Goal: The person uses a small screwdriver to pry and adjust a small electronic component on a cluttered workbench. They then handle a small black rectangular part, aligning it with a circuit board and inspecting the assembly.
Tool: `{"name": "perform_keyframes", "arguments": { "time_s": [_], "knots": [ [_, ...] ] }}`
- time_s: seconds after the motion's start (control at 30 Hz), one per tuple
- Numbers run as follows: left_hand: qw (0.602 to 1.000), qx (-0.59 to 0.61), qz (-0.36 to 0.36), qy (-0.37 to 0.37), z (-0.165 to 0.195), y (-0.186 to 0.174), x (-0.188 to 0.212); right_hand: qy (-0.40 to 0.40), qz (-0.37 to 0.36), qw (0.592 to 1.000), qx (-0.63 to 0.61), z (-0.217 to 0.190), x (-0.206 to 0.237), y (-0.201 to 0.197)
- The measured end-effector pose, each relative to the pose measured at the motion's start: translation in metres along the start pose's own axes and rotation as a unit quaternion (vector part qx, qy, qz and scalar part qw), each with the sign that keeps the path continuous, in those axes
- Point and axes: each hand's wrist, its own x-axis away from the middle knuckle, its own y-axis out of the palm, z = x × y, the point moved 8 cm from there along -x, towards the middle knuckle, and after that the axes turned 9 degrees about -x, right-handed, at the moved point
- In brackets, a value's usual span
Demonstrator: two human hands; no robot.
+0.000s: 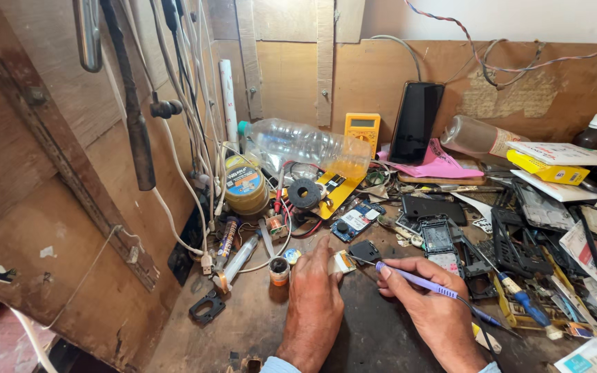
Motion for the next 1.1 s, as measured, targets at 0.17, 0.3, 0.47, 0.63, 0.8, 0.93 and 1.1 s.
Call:
{"name": "perform_keyframes", "arguments": {
  "time_s": [0.17, 0.3, 0.47, 0.63, 0.8, 0.93, 1.1],
  "knots": [
    [1.000, -0.011, 0.004, 0.012, 0.001, -0.003, -0.001, 0.000, 0.008, 1.000, 0.005, -0.001, 0.000, 0.001],
    [1.000, 0.003, -0.002, -0.004, -0.002, -0.004, -0.004, -0.002, 0.005, 1.000, 0.006, -0.004, -0.002, 0.005],
    [1.000, -0.004, -0.002, 0.003, -0.001, -0.006, -0.008, -0.002, 0.006, 1.000, 0.015, -0.007, -0.005, 0.008],
    [1.000, 0.008, -0.021, -0.020, -0.003, -0.004, -0.003, 0.015, 0.005, 1.000, 0.007, -0.005, 0.001, 0.006],
    [1.000, 0.001, 0.002, 0.011, -0.002, -0.008, -0.002, 0.006, 0.010, 1.000, 0.004, -0.004, 0.002, 0.008],
    [1.000, 0.004, 0.015, 0.027, -0.005, -0.014, 0.002, 0.003, 0.009, 1.000, 0.004, -0.001, 0.006, 0.013],
    [1.000, 0.006, -0.001, 0.000, -0.005, -0.011, 0.005, 0.003, 0.006, 1.000, 0.002, -0.004, 0.010, 0.011]
  ]
}}
